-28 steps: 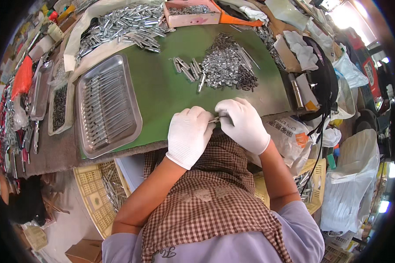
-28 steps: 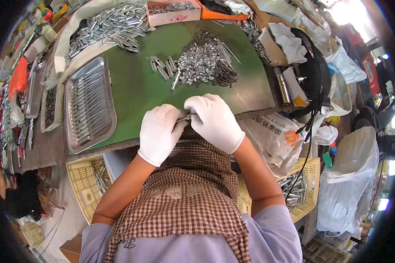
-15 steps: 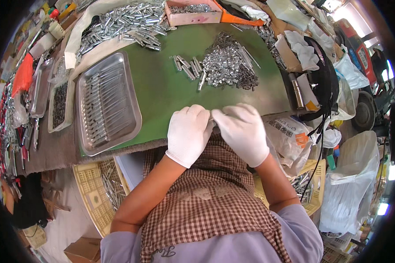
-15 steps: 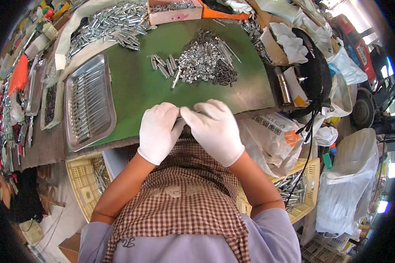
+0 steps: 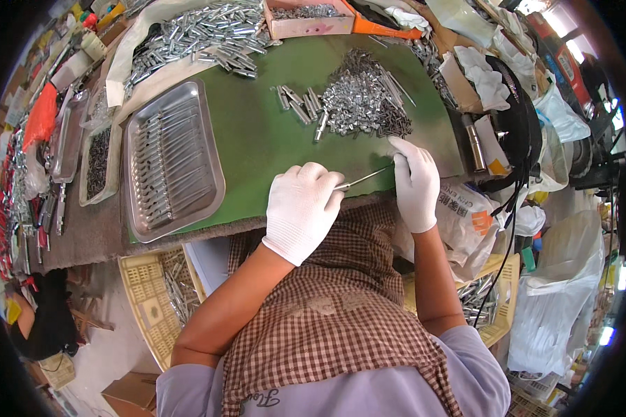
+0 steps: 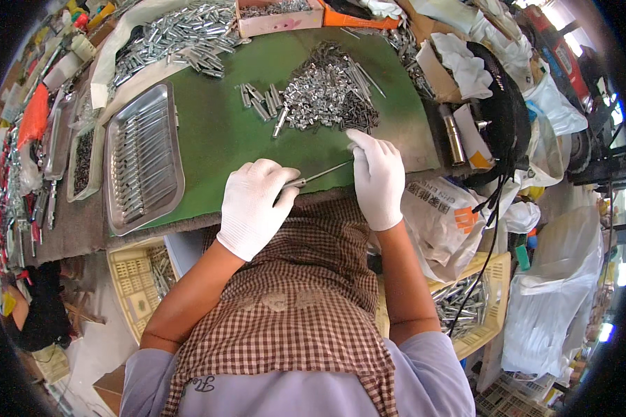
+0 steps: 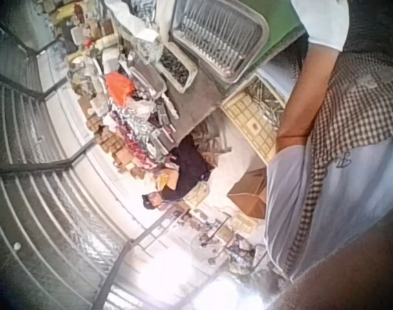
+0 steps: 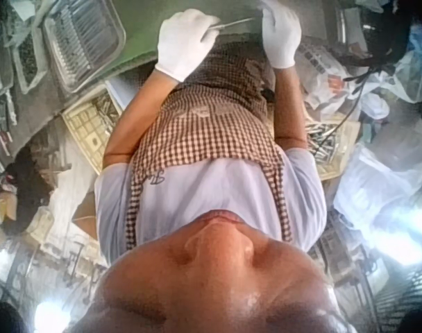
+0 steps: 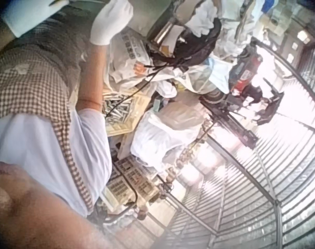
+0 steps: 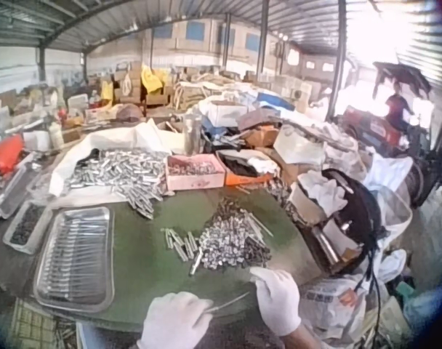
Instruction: The recorder uses their hands to insert a small pin into a cylindrical metal component repeatedly.
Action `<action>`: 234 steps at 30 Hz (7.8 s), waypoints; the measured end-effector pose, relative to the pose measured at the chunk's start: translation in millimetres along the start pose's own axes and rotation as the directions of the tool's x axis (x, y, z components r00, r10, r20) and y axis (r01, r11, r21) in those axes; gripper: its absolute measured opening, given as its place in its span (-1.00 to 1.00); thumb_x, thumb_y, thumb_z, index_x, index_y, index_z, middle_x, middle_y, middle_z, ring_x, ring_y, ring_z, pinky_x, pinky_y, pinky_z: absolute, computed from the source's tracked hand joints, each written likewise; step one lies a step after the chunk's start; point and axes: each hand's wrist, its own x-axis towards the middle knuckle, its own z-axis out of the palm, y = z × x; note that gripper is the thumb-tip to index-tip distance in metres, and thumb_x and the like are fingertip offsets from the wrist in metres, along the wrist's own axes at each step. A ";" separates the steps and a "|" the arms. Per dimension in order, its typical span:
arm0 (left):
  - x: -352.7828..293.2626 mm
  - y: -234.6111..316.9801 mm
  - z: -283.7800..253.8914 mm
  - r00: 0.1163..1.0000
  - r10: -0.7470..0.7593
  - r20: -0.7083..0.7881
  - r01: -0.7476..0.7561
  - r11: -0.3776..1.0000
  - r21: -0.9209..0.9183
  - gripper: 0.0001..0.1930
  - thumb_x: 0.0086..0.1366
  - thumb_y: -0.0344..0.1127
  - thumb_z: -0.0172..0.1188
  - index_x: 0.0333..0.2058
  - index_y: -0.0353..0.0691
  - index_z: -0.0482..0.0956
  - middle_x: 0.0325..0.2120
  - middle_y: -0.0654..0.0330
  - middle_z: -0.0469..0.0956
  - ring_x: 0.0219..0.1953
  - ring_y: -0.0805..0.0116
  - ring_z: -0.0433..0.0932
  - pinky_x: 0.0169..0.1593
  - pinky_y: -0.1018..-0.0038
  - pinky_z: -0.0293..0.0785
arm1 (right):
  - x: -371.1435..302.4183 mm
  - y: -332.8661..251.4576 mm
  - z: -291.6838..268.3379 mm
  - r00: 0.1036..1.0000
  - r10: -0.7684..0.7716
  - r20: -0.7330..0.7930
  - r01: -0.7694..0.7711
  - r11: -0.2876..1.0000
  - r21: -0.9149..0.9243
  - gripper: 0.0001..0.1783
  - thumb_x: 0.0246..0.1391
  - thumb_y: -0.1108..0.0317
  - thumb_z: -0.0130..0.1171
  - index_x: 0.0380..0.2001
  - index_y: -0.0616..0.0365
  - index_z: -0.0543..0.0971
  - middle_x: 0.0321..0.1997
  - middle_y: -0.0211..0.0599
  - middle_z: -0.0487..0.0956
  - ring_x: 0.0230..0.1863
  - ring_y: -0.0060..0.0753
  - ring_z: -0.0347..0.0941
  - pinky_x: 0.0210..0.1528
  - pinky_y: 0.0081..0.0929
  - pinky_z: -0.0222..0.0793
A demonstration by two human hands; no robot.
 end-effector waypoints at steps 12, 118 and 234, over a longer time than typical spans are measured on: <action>-1.3 -1.9 0.8 0.999 0.036 -0.037 -0.037 0.999 -0.010 -0.90 0.10 -0.35 0.34 -0.38 -0.14 0.69 -0.44 0.19 0.56 -0.37 0.09 0.54 -0.25 0.19 0.41 | -8.2 -42.6 18.5 0.983 -0.150 0.102 0.135 0.980 0.147 -0.62 0.13 0.50 0.22 0.05 0.13 0.58 -0.26 -0.37 0.69 -0.13 -0.15 0.57 0.12 -0.20 0.37; -4.5 -2.1 1.2 0.999 0.006 -0.038 -0.005 0.999 0.039 -0.90 0.12 -0.29 0.35 -0.37 -0.08 0.73 -0.43 0.21 0.58 -0.33 0.14 0.59 -0.21 0.21 0.49 | 8.9 146.1 -73.9 0.965 0.163 -0.206 -0.240 0.862 -0.447 -0.54 0.20 0.39 0.17 0.18 0.14 0.54 0.13 0.02 0.58 0.17 0.10 0.47 0.25 -0.12 0.35; -12.2 -16.8 -88.5 0.998 -0.060 0.012 0.060 0.998 0.014 -0.91 0.05 -0.40 0.29 -0.43 -0.16 0.58 -0.41 0.11 0.56 -0.32 0.08 0.61 -0.21 0.21 0.57 | 138.0 135.7 19.6 0.943 0.216 0.253 -0.080 0.885 -0.458 -0.69 0.16 0.20 0.12 -0.20 0.18 0.67 -0.15 0.12 0.66 -0.04 0.22 0.56 0.08 -0.01 0.45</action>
